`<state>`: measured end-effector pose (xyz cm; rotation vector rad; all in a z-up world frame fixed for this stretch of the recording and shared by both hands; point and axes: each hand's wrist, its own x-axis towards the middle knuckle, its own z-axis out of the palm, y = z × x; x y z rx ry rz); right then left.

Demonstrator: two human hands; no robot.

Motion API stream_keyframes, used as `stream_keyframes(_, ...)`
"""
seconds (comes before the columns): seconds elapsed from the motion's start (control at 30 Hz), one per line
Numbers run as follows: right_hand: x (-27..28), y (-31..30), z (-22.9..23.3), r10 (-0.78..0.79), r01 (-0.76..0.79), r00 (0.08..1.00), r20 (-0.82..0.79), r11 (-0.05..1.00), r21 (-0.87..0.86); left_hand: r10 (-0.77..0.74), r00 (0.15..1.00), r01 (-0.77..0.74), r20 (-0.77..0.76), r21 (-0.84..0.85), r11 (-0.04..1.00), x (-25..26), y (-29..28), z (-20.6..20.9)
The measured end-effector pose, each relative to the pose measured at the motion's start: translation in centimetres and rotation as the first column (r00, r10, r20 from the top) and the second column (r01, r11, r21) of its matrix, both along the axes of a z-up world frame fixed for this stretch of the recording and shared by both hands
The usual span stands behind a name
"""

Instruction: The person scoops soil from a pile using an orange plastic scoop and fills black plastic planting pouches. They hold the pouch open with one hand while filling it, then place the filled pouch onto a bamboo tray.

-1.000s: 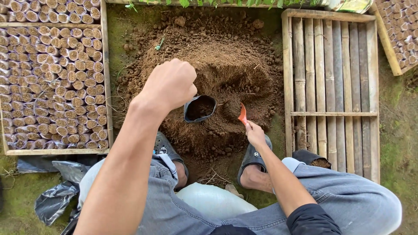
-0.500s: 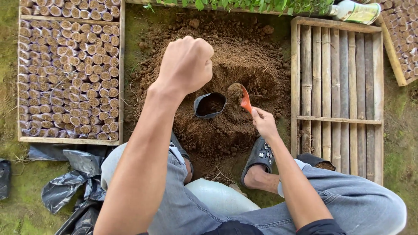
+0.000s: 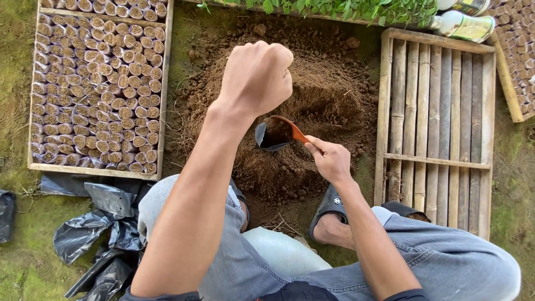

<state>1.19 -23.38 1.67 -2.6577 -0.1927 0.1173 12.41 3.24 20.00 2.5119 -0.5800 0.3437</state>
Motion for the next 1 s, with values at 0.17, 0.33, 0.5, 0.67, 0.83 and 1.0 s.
stream_keyframes(0.17, -0.3, -0.2, -0.5, 0.046, -0.120, 0.947, 0.319, 0.969, 0.218, 0.049, 0.996, -0.052, 0.068, 0.033, 0.998, 0.1, -0.1, 0.3)
stream_keyframes(0.33, -0.7, -2.6, -1.5, -0.378, 0.374, 0.924, -0.063, 0.854, 0.361, 0.115, 0.985, -0.118, 0.129, 0.019, 0.993, -0.2, 0.3, 0.7)
stream_keyframes(0.5, -4.0, -6.1, -5.5, -0.697, 0.629, 0.536, -0.476, 0.706, -0.325, 0.162, 0.979, -0.166, 0.124, 0.018, 0.986, -0.2, 0.9, 0.2)
stream_keyframes(0.67, -5.9, -4.0, -8.5, -0.582, 0.581, 0.588, -0.562, 0.787, -0.208, 0.166, 0.978, -0.169, 0.122, 0.012, 0.986, -0.1, 0.7, 0.3)
stream_keyframes(0.83, -5.6, -4.4, -7.7, -0.544, 0.707, 0.523, -0.656, 0.706, -0.022, 0.139, 0.983, -0.140, 0.117, 0.002, 0.990, 0.1, -0.1, -0.2)
stream_keyframes(1.0, -4.4, -4.1, -6.4, -0.428, 0.804, 0.558, -0.711, 0.491, 0.335, 0.059, 0.997, -0.048, -0.047, 0.214, 0.976, 0.3, 0.6, -1.9)
